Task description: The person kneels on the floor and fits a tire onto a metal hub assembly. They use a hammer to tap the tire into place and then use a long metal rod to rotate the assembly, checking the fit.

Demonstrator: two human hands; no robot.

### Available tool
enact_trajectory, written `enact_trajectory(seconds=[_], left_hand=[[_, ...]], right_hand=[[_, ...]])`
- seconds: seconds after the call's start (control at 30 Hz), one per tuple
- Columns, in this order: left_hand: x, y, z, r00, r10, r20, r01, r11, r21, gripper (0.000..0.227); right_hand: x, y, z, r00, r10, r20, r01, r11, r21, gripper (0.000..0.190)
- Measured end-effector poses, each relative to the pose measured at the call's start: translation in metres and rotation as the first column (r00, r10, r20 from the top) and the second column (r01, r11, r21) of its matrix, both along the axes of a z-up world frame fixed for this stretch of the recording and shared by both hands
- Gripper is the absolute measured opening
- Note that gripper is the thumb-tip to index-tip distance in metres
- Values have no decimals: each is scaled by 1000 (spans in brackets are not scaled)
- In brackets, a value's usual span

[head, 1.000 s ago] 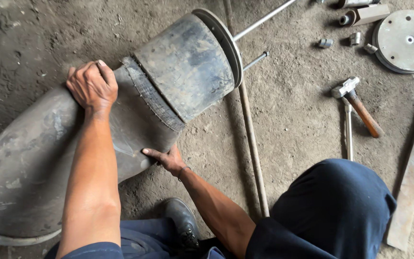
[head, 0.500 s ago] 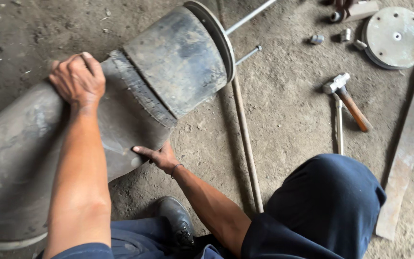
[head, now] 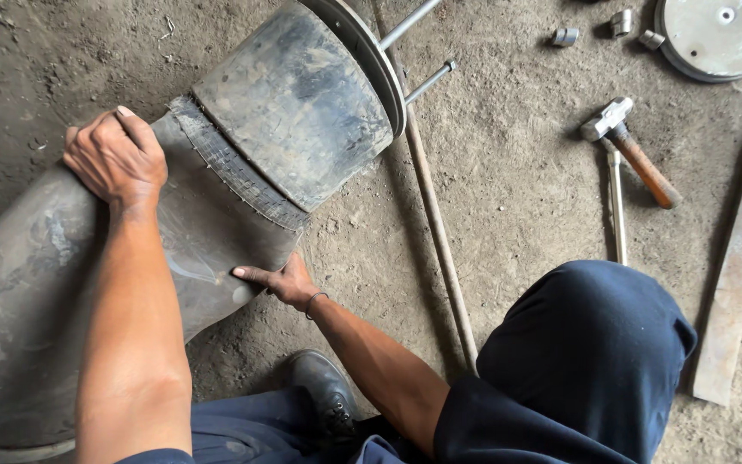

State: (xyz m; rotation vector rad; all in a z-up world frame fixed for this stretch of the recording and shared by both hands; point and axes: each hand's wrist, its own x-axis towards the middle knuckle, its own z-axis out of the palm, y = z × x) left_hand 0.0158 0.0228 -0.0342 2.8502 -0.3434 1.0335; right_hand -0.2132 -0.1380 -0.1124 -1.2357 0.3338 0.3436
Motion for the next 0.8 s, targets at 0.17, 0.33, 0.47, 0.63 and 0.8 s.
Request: enact_trajectory(seconds=[0.17,0.33,0.47,0.63,0.8], left_hand=[[-1,0,3,1000,2,28,-2,1000,7,40],[-4,-4,7,999,-33,-23,32,998,-53,40],[-4,-5,10,1000,-3,-30,2,1000,-12,42],[-6,-5,11,1000,-9,-19,9,1000,-1,41],[-6,-6,14,999,-37,-29,36,999,-34,40]], right_hand=[[0,1,-4,999,-6,40,4,999,53,54],[1,0,-7,999,18,34,-19,999,31,56],[2,1,-8,1000,30,6,-30,1000,2,57],[-1,2,-10,1000,16,18,-16,1000,21,58],[1,2,-11,989,-33,147,28,999,38,61]])
